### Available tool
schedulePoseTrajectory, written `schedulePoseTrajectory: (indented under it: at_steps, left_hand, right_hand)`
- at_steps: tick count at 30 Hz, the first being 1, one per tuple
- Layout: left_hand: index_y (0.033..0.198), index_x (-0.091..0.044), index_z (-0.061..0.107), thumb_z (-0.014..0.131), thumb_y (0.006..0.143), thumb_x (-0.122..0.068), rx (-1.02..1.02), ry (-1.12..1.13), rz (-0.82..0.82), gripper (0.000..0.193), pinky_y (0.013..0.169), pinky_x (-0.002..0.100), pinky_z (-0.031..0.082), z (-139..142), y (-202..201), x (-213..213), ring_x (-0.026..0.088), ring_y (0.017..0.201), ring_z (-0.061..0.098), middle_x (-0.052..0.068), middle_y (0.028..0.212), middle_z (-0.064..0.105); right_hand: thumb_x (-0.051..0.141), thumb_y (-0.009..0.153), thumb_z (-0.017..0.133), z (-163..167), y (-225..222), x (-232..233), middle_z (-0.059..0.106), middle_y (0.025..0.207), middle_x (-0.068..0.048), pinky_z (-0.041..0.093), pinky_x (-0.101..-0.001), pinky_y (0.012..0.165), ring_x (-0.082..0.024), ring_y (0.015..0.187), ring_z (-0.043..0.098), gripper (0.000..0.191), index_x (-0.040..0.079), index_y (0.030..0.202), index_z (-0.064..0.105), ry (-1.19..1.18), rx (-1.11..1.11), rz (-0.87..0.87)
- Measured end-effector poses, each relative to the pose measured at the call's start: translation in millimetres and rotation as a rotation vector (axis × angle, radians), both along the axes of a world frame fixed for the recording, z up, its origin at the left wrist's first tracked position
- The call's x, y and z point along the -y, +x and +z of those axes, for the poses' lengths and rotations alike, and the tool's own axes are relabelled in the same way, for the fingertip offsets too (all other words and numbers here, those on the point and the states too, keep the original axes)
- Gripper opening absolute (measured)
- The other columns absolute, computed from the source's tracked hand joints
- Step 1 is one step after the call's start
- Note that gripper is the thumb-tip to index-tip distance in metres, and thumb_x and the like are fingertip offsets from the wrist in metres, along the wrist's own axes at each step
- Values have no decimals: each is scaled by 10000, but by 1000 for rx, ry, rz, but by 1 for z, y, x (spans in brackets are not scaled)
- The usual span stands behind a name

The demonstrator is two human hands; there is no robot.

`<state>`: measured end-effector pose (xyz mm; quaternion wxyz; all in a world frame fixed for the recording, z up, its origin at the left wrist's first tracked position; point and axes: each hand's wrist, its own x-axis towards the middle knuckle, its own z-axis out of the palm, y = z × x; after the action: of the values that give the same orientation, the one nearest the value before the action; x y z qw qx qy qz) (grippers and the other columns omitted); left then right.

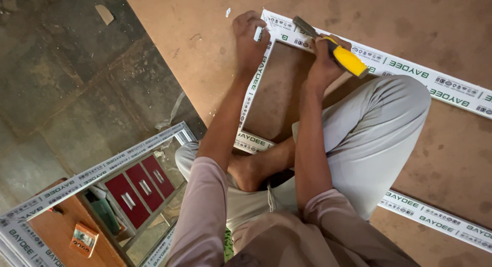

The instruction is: The person sits cross-legged on the floor holding an aluminum window frame profile and uses a utility knife to cut and peel the white protective film off the frame edges, working along the frame sections and brushing off scraps by hand.

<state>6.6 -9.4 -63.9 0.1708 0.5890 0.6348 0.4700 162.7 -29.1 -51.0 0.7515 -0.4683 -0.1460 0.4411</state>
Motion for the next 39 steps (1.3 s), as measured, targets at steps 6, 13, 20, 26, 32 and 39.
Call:
schedulePoseTrajectory:
  at_steps: [6, 13, 20, 26, 32, 39]
  left_hand:
    - [1031, -69, 733, 724, 849, -45, -162, 46, -29, 184, 1036, 420, 504, -2, 3, 3, 327, 1219, 550, 108, 1260, 603]
    - [966, -116, 781, 807, 856, -171, -332, 17, 12, 125, 888, 387, 566, -2, 5, 1, 254, 1123, 614, 13, 1221, 636]
    - [953, -132, 764, 781, 879, -204, -471, 73, -29, 105, 744, 415, 585, -1, 5, -1, 232, 1003, 638, -18, 1147, 632]
    - [998, -95, 703, 706, 953, -187, -678, 85, -78, 102, 647, 414, 579, -2, 9, -6, 228, 957, 639, 8, 1129, 608]
    - [1006, -61, 686, 686, 934, -139, -722, 108, -25, 106, 629, 401, 587, -5, 14, -9, 232, 961, 635, 18, 1149, 607]
    - [998, -96, 696, 678, 899, -81, -632, 107, 21, 101, 711, 401, 593, -3, 15, -5, 237, 975, 636, -6, 1145, 603]
  right_hand:
    - [-125, 847, 681, 3, -1, -1, 654, 1016, -125, 678, -385, 794, -242, 865, 694, 257, -34, 1071, 594, -32, -57, -24]
    - [-100, 869, 700, 14, -6, 0, 645, 1012, -115, 664, -368, 794, -225, 883, 688, 232, -6, 1055, 598, -26, -59, 22]
    - [-124, 857, 717, 14, -6, -1, 630, 1032, -113, 683, -381, 799, -210, 922, 671, 253, -9, 1047, 596, -23, -85, 10]
    - [-139, 808, 710, 16, -7, -2, 621, 1036, -108, 682, -371, 755, -212, 894, 669, 316, 7, 1051, 572, -50, -115, -13]
    - [-149, 830, 710, 15, -7, -1, 622, 1032, -124, 688, -386, 787, -228, 915, 676, 298, -12, 1061, 581, -39, -110, 29]
    - [-165, 869, 724, -2, -8, 2, 621, 1076, -117, 652, -364, 860, -213, 980, 656, 295, -25, 1093, 593, 13, -28, 7]
